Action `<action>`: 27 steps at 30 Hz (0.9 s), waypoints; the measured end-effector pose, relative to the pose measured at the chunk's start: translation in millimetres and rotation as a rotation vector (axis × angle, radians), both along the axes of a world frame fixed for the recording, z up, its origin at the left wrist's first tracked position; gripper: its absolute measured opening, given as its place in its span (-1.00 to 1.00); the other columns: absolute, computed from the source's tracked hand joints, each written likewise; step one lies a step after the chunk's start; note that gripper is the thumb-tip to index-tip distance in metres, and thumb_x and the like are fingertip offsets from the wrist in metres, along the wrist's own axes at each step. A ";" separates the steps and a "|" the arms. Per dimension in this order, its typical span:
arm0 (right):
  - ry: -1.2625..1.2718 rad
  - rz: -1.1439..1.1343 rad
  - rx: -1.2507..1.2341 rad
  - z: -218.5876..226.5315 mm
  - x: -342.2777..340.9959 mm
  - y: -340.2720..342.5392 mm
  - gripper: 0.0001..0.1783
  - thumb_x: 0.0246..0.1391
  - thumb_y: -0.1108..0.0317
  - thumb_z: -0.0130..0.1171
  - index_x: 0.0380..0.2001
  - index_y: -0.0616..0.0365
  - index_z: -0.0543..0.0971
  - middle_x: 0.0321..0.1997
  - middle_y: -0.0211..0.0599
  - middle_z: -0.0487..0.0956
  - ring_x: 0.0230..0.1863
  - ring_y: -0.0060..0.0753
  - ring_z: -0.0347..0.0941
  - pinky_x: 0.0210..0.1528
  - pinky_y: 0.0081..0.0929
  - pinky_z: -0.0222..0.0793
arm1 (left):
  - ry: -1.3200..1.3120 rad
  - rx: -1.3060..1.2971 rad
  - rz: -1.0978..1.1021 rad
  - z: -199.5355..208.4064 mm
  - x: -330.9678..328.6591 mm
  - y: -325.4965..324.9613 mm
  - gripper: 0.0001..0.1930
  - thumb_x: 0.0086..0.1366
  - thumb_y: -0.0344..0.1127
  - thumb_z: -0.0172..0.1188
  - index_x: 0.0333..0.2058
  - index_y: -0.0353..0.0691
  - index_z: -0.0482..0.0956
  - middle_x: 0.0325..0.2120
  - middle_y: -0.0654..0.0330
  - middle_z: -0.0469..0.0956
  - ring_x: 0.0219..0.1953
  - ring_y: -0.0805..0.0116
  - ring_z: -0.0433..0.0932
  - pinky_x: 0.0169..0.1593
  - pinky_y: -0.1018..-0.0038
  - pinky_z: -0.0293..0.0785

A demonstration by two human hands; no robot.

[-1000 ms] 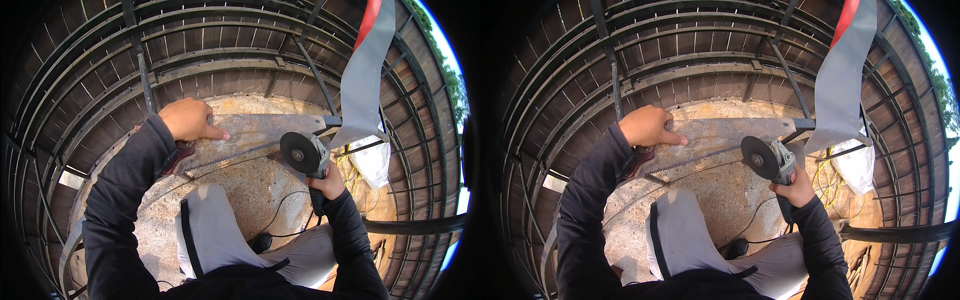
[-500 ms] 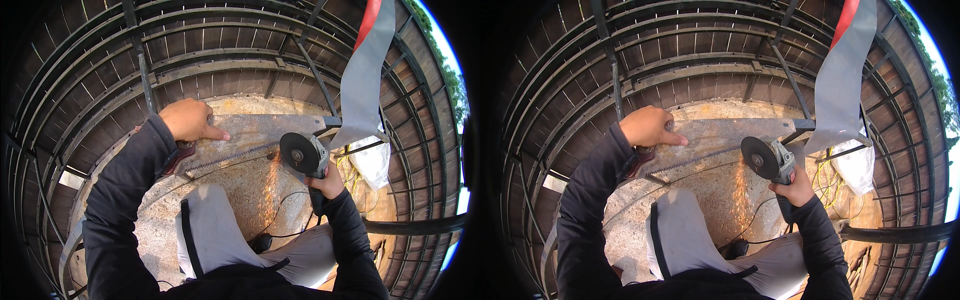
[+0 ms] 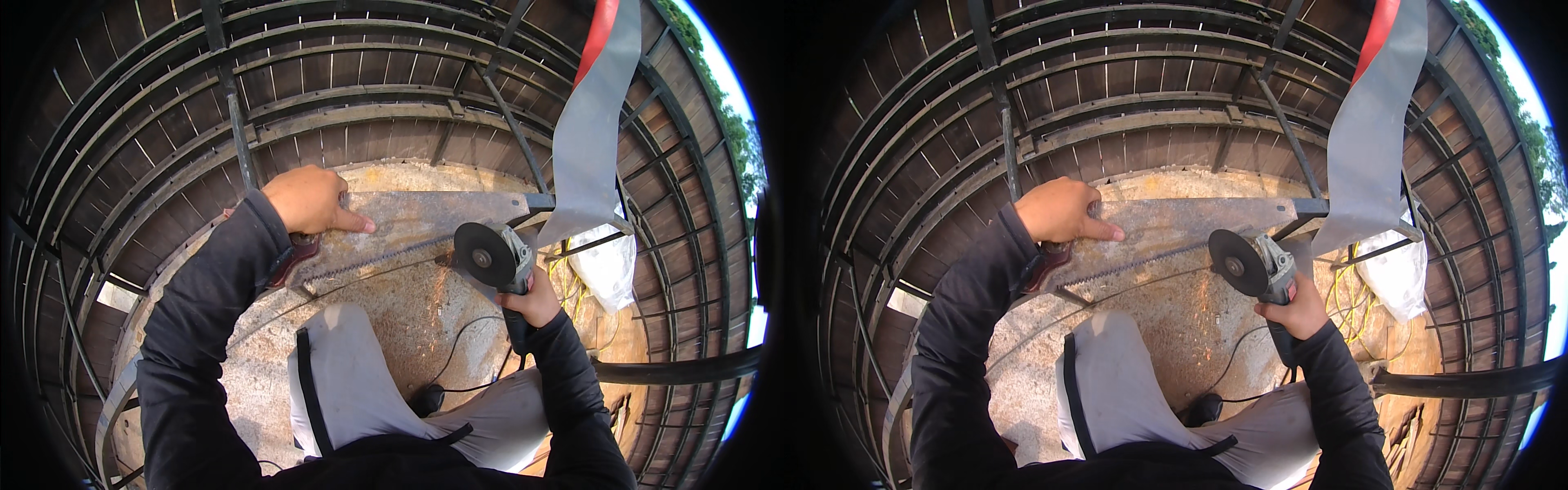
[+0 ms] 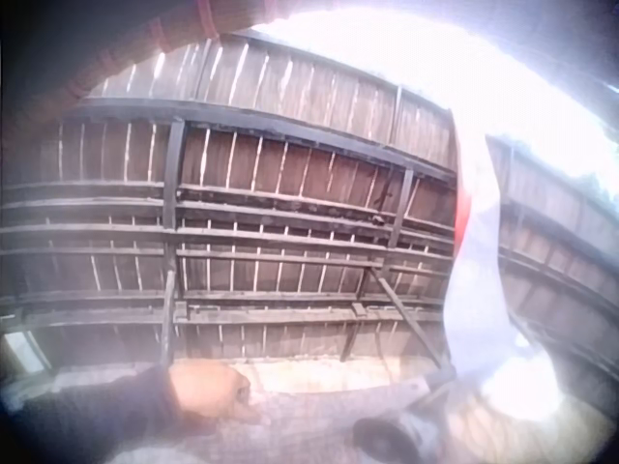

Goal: The person holds a hand saw with one hand and uses an angle grinder with the other to cut into the metal blade of the saw.

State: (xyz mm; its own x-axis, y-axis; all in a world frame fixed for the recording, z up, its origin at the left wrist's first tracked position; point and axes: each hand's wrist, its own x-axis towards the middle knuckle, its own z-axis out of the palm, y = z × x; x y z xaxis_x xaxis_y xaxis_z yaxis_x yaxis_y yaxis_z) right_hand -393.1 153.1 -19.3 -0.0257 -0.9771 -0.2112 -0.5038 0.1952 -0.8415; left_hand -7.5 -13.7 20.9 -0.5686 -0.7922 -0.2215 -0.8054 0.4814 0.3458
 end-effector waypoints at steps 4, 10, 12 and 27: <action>0.093 -0.012 0.031 -5.7 -6.2 2.0 -0.37 -0.25 0.33 0.52 -0.03 0.29 0.57 -0.16 -0.26 0.68 -0.13 -0.40 0.56 0.06 -0.42 0.44 | 0.001 0.007 -0.007 2.9 -1.1 0.0 -0.17 0.07 0.46 0.31 -0.35 -0.45 0.68 -0.52 -0.20 0.60 -0.36 -0.18 0.65 -0.17 0.11 0.56; -0.081 -0.037 0.004 13.4 3.9 7.8 -0.39 -0.22 0.43 0.49 -0.01 0.29 0.56 -0.11 -0.29 0.66 -0.09 -0.42 0.54 0.08 -0.44 0.43 | 0.029 -0.008 0.014 -0.2 2.2 2.0 -0.17 0.07 0.45 0.31 -0.35 -0.45 0.68 -0.52 -0.20 0.60 -0.34 -0.17 0.65 -0.16 0.10 0.55; -0.070 -0.036 -0.017 13.2 -1.3 9.2 -0.40 -0.22 0.46 0.48 -0.01 0.30 0.56 -0.10 -0.29 0.65 -0.08 -0.44 0.53 0.09 -0.44 0.42 | 0.008 0.005 0.012 2.0 0.0 1.2 -0.17 0.07 0.45 0.31 -0.35 -0.45 0.68 -0.51 -0.21 0.60 -0.33 -0.18 0.65 -0.16 0.10 0.55; -0.074 -0.023 0.003 9.5 1.8 3.4 -0.42 -0.21 0.46 0.49 -0.03 0.31 0.55 -0.15 -0.33 0.65 -0.14 -0.47 0.53 0.03 -0.45 0.44 | 0.004 -0.012 -0.004 -0.3 -1.2 -0.2 -0.18 0.07 0.44 0.33 -0.36 -0.45 0.69 -0.55 -0.21 0.60 -0.37 -0.18 0.66 -0.17 0.12 0.56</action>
